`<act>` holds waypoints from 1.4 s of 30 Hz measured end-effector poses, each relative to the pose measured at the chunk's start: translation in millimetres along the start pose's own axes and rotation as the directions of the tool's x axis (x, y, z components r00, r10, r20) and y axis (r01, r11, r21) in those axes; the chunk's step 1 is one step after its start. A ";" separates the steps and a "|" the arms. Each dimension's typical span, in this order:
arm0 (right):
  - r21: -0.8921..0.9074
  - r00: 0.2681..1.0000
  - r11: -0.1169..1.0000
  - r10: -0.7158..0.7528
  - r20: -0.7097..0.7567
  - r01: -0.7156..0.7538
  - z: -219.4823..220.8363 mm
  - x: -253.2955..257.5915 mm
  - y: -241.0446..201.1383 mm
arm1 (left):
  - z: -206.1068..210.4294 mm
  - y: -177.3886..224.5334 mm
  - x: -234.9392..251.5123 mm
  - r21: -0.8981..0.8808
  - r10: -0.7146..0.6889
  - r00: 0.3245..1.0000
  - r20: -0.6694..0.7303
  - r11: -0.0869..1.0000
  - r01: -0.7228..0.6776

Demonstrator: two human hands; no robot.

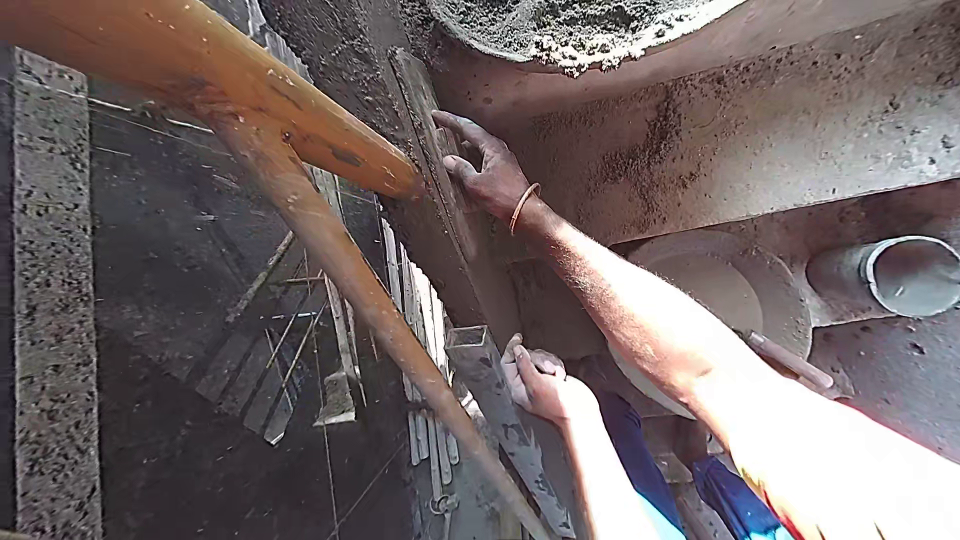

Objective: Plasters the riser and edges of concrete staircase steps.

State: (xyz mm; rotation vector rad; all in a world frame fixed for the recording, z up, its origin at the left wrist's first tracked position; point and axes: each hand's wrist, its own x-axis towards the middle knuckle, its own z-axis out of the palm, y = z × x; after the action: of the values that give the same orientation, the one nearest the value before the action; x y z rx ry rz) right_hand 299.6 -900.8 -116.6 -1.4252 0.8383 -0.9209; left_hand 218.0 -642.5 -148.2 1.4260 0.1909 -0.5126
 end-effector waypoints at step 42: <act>-0.660 0.800 0.464 0.448 -0.400 -0.590 -346.4 -348.6 47.1 | -57.8 -64.8 -96.9 0.418 -0.205 0.968 0.147 0.899 0.127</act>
State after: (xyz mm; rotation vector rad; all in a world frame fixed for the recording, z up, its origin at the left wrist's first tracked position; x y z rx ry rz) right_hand -161.8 -738.7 -183.7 -1.6242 1.8476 -0.1555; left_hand 114.1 -568.3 -173.6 1.7638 0.0542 -0.8635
